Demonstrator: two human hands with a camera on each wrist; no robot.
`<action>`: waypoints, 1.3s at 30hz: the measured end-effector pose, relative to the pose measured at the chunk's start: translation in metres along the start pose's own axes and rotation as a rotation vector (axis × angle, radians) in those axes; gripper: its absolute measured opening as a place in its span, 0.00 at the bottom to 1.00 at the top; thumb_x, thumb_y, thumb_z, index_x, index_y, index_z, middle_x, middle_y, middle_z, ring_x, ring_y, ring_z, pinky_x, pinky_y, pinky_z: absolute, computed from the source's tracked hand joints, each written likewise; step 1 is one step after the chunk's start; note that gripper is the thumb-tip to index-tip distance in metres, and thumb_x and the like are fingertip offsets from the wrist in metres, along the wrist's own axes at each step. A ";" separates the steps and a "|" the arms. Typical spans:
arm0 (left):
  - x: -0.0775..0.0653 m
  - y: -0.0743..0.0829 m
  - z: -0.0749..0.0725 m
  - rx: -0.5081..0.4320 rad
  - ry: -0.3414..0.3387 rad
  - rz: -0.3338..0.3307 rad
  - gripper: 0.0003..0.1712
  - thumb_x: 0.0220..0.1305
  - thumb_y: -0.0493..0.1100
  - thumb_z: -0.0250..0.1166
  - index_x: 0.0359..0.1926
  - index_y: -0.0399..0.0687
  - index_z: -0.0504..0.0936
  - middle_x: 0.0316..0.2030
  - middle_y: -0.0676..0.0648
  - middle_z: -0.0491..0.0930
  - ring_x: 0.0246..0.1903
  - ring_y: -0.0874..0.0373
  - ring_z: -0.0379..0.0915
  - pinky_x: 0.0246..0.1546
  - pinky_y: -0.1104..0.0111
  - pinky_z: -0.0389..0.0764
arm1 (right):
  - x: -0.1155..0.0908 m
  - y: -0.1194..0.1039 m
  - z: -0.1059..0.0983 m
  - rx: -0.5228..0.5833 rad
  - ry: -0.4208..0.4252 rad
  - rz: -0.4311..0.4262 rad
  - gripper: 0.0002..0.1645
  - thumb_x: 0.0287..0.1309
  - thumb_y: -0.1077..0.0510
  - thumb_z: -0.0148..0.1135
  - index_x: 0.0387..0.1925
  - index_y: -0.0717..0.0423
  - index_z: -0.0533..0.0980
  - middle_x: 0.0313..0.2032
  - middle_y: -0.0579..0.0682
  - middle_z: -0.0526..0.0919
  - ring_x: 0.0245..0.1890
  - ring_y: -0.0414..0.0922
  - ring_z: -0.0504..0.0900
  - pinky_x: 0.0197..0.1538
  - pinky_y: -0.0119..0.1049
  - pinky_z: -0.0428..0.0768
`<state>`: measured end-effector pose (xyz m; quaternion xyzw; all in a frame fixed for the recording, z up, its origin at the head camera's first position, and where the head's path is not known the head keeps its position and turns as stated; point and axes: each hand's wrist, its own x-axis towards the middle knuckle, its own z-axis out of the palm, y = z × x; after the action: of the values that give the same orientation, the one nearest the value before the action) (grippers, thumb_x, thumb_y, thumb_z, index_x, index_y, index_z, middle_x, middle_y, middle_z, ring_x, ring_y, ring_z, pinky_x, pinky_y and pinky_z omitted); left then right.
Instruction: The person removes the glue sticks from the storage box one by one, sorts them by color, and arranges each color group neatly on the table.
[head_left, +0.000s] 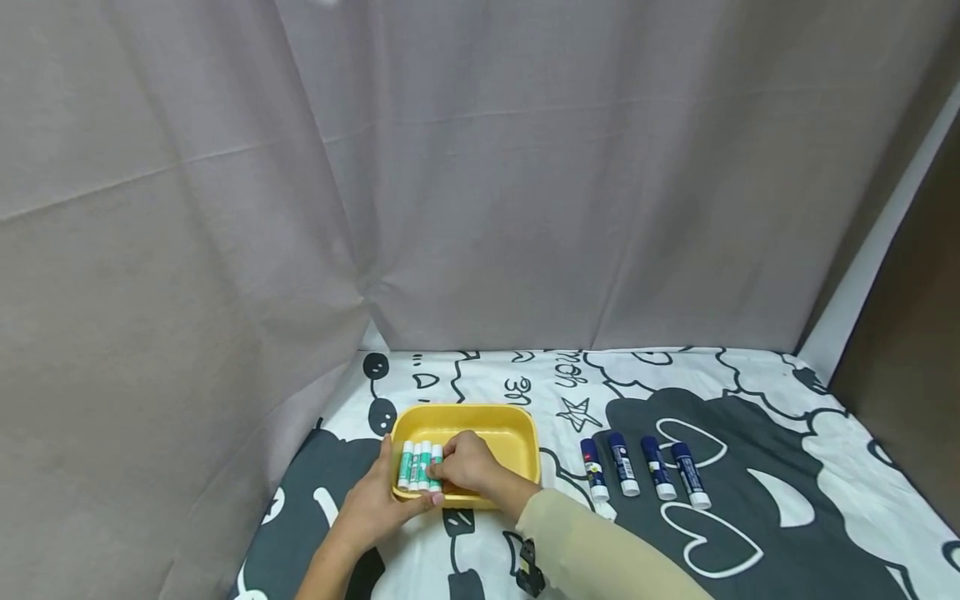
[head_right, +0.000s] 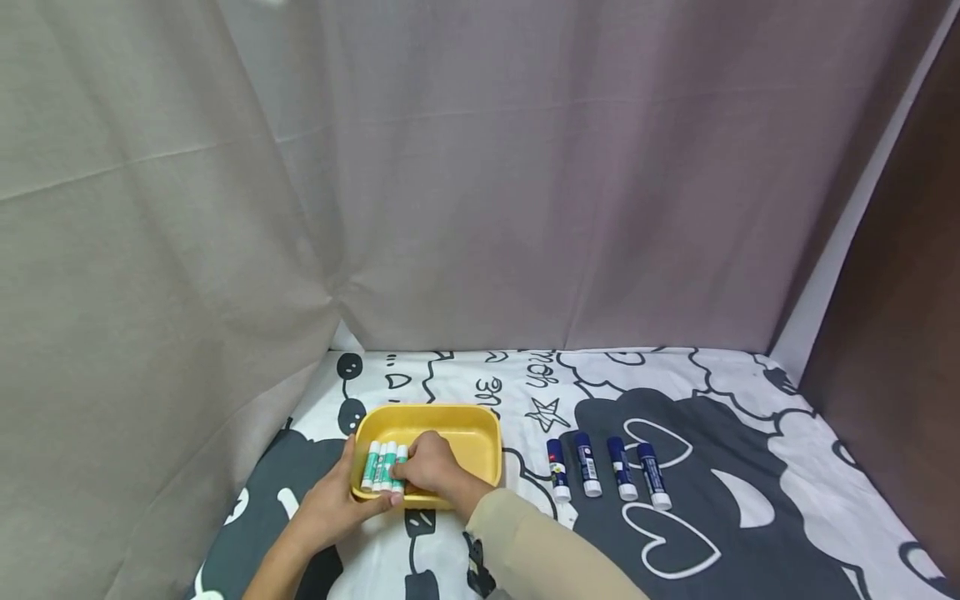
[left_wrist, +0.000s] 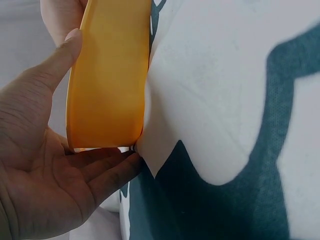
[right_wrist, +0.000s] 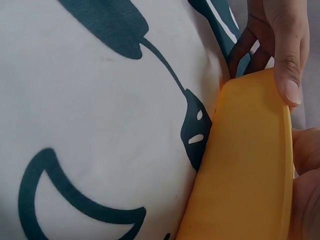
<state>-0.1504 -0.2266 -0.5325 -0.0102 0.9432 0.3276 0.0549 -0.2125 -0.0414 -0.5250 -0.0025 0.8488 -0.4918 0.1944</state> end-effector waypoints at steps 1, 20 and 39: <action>0.000 0.000 0.001 -0.001 0.000 0.003 0.85 0.53 0.78 0.80 0.89 0.35 0.42 0.82 0.29 0.66 0.72 0.31 0.77 0.67 0.36 0.81 | 0.000 0.000 0.000 0.004 0.000 -0.001 0.10 0.64 0.61 0.81 0.40 0.61 0.85 0.35 0.51 0.87 0.32 0.44 0.86 0.34 0.33 0.86; -0.002 0.008 -0.001 -0.007 0.003 0.034 0.85 0.53 0.78 0.81 0.90 0.36 0.43 0.83 0.30 0.65 0.73 0.32 0.76 0.69 0.37 0.81 | -0.014 0.008 -0.038 -0.018 -0.002 -0.018 0.19 0.68 0.59 0.77 0.54 0.66 0.85 0.43 0.54 0.88 0.37 0.45 0.87 0.39 0.34 0.87; -0.002 0.006 -0.003 0.010 -0.015 -0.023 0.84 0.54 0.79 0.79 0.91 0.41 0.41 0.84 0.30 0.63 0.75 0.28 0.73 0.70 0.33 0.78 | -0.068 0.009 -0.100 -0.161 0.043 -0.120 0.34 0.66 0.57 0.80 0.68 0.66 0.79 0.36 0.50 0.84 0.29 0.41 0.86 0.32 0.31 0.83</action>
<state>-0.1488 -0.2234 -0.5262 -0.0185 0.9441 0.3224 0.0657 -0.1815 0.0603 -0.4663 -0.0585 0.8879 -0.4325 0.1454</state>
